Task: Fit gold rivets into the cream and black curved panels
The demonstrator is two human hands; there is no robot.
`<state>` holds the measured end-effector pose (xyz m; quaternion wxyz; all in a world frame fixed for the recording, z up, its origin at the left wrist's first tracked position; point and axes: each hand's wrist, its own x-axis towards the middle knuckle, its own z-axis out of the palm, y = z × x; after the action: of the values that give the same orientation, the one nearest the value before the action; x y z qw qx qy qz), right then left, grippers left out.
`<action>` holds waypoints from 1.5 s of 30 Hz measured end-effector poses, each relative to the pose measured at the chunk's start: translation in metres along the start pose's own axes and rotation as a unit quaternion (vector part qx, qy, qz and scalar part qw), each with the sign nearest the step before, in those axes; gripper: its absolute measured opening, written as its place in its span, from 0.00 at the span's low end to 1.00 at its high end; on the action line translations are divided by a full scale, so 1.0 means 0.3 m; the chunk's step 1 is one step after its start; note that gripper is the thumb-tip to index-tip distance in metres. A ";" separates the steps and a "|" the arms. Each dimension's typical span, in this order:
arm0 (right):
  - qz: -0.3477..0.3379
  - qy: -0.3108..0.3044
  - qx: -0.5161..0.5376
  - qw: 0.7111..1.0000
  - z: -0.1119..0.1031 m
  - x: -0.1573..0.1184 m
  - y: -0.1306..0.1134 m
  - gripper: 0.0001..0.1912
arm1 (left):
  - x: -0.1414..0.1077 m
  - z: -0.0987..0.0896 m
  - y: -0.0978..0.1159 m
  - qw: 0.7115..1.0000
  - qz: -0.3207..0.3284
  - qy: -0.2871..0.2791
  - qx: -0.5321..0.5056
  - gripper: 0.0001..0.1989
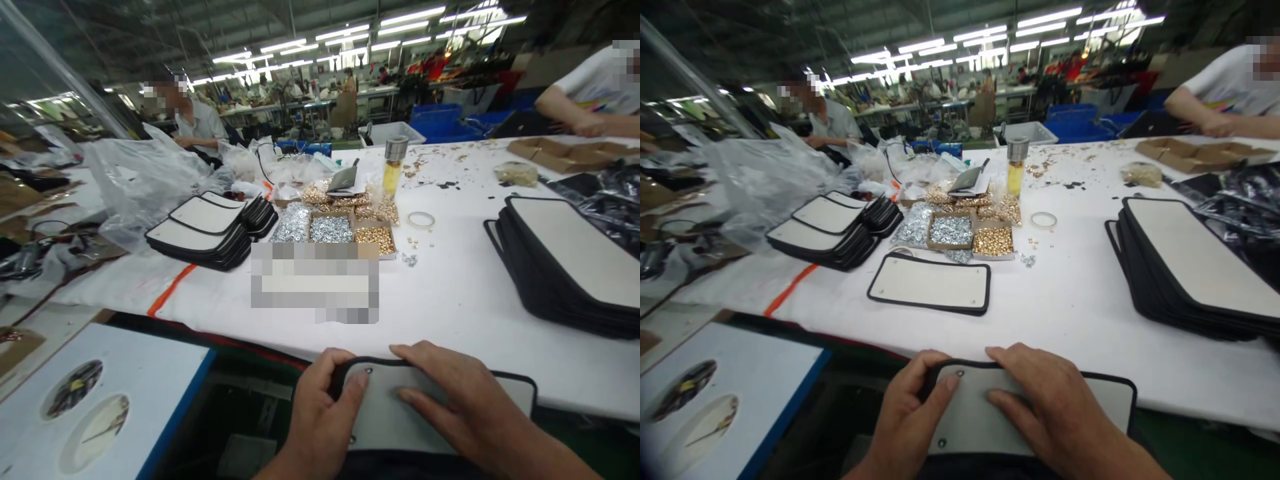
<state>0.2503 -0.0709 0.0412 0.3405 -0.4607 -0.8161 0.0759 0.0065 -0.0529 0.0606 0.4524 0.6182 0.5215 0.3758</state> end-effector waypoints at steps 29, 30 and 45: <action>0.330 -0.136 0.416 0.836 -0.104 0.154 0.152 0.20 | 0.277 -0.140 -0.050 0.913 0.324 0.019 0.249 0.28; 0.306 -0.140 0.379 0.862 -0.105 0.172 0.155 0.22 | 0.286 -0.101 -0.019 0.924 0.306 -0.042 0.224 0.23; 0.355 -0.009 -0.115 0.928 0.086 0.340 0.633 0.15 | 0.302 0.003 -0.067 0.998 0.029 -0.051 -0.027 0.18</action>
<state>0.3322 0.1230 -0.0118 0.2292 -0.7557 -0.6050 0.1018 0.0168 0.0370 0.0404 0.4839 0.6392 0.4691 0.3705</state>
